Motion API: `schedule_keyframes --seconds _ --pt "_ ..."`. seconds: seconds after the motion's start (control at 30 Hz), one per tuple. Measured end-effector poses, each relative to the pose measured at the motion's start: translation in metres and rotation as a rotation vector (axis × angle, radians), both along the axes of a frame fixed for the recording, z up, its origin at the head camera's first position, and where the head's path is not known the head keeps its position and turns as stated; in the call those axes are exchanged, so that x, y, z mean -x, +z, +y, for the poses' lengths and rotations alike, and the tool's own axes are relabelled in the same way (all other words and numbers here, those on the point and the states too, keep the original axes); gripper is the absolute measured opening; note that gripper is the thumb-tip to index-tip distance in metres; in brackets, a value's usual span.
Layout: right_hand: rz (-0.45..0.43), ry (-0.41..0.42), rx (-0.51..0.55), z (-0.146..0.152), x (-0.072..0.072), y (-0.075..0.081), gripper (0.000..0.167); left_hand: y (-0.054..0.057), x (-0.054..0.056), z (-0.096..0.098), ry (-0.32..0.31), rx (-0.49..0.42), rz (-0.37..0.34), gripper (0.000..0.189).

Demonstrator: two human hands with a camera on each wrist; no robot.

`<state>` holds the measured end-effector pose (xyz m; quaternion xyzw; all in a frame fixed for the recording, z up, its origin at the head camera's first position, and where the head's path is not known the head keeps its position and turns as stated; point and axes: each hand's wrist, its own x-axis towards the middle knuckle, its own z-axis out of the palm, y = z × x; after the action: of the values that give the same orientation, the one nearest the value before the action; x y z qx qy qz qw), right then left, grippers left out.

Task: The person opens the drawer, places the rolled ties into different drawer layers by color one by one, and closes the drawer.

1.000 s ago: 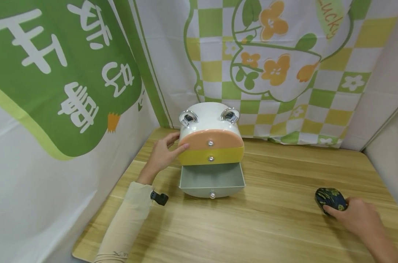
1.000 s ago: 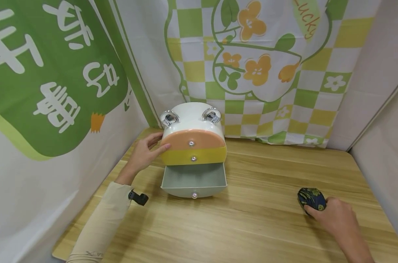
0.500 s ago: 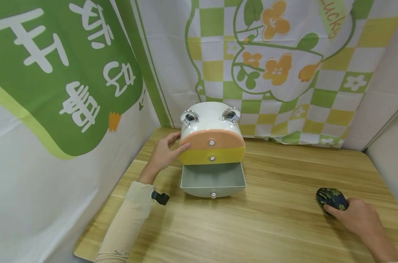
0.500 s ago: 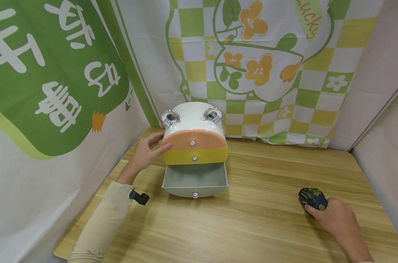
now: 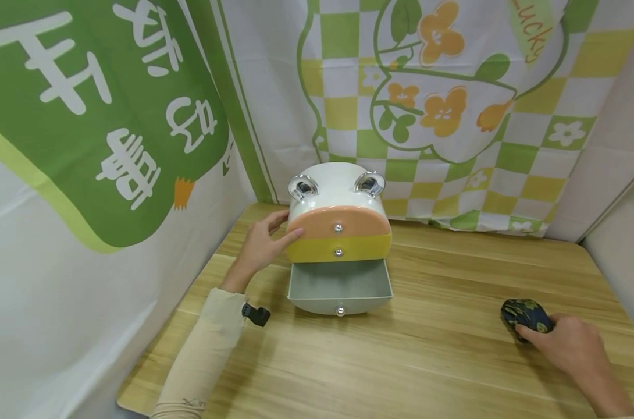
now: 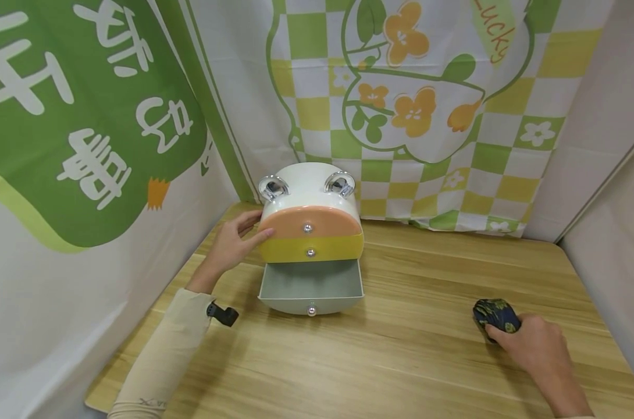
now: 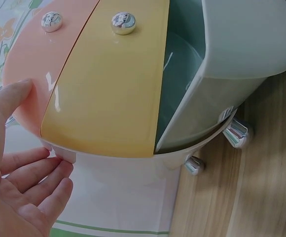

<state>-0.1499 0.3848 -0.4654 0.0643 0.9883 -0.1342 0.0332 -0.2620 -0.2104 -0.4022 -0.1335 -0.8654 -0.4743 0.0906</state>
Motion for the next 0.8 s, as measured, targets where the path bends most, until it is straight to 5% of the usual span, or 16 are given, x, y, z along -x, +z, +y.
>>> schedule_keyframes --seconds 0.23,0.8 --pt "0.098 0.043 0.012 -0.004 0.002 0.007 0.086 0.001 0.000 0.000 0.000 0.004 0.000 0.073" --pt "0.156 0.164 0.009 -0.037 0.018 0.032 0.070 0.001 -0.001 0.001 -0.005 0.006 0.012 0.072"
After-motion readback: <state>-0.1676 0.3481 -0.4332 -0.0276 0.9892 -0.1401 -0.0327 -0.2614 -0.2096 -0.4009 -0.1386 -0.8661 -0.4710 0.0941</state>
